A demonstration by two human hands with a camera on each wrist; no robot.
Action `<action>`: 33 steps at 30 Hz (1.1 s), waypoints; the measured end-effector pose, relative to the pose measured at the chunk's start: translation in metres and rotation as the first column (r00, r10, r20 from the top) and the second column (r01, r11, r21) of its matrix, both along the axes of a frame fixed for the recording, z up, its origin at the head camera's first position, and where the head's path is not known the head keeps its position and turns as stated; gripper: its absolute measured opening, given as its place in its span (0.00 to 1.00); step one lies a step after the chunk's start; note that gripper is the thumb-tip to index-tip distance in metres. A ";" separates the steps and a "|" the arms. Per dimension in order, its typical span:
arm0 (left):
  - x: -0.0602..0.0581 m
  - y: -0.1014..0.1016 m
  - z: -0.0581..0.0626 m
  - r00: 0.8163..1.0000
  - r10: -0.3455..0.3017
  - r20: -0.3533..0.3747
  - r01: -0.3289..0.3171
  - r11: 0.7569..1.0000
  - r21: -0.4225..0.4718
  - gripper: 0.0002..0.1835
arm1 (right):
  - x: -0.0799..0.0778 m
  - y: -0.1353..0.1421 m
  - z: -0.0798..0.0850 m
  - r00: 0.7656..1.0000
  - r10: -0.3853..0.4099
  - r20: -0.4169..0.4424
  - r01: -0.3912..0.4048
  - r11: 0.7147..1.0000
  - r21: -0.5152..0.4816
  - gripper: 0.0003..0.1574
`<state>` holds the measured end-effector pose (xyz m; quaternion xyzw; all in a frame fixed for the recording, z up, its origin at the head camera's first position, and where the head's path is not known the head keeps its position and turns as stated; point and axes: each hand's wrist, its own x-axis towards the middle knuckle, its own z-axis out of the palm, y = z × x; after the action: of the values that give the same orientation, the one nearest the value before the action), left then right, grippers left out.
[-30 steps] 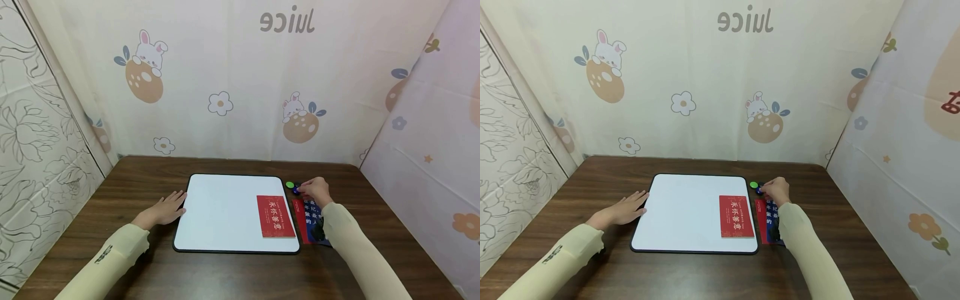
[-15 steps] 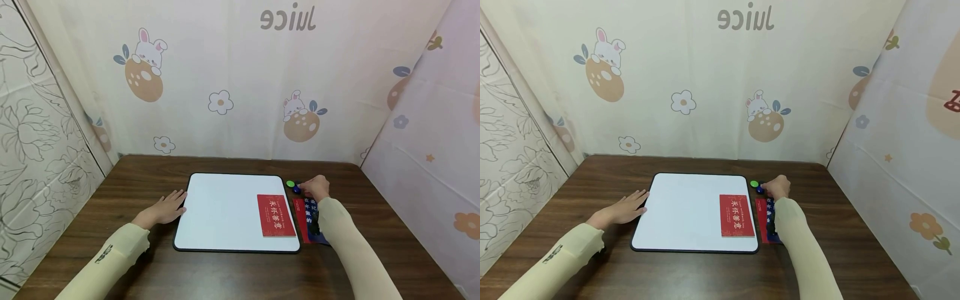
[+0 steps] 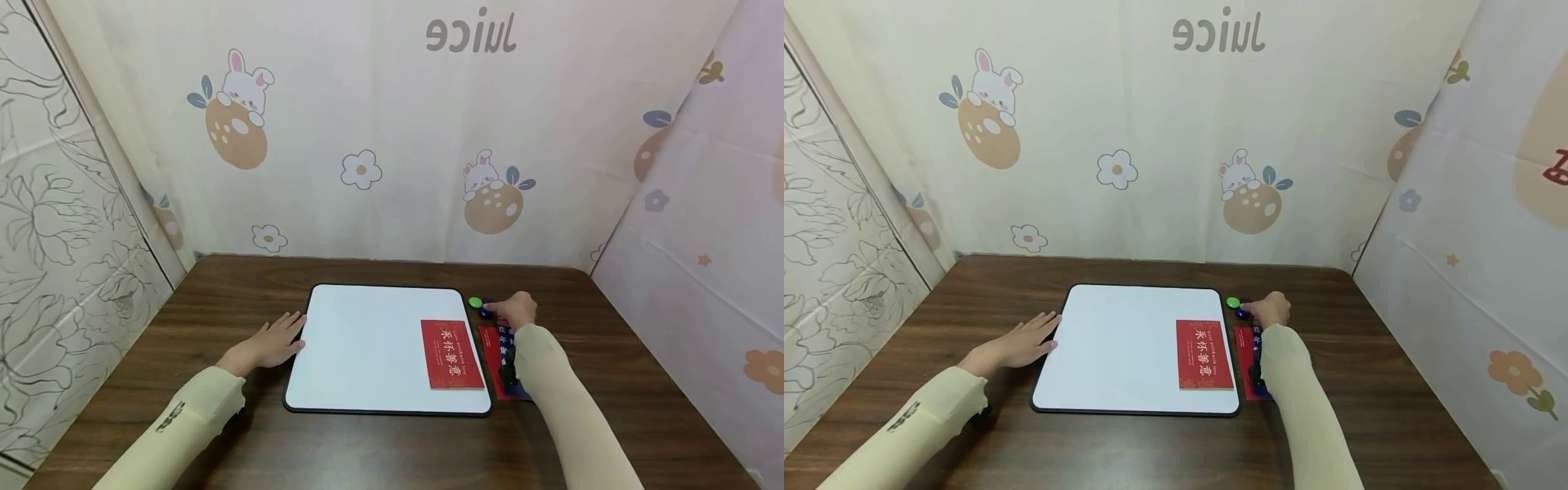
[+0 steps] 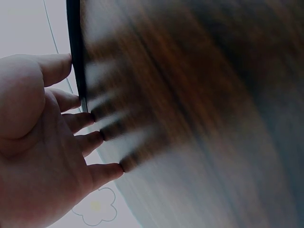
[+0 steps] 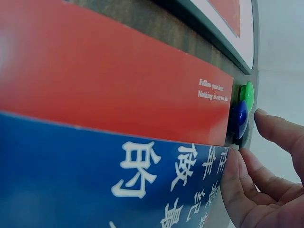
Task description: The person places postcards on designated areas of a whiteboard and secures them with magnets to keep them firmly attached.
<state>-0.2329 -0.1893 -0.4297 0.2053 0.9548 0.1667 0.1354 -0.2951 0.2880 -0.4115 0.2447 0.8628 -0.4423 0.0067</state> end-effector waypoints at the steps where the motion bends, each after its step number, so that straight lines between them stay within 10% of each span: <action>1: 0.000 0.000 0.000 1.000 0.001 0.000 -0.001 1.000 0.000 0.32 | 0.000 0.000 0.000 1.000 0.002 -0.001 -0.002 1.000 0.008 0.26; 33: 0.001 0.001 0.000 1.000 -0.001 -0.003 0.001 1.000 0.000 0.32 | -0.007 -0.002 -0.003 0.999 0.008 0.033 -0.008 1.000 0.021 0.27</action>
<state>-0.2322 -0.1887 -0.4292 0.2058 0.9550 0.1663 0.1343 -0.3025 0.2858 -0.4150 0.2485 0.8682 -0.4290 0.0200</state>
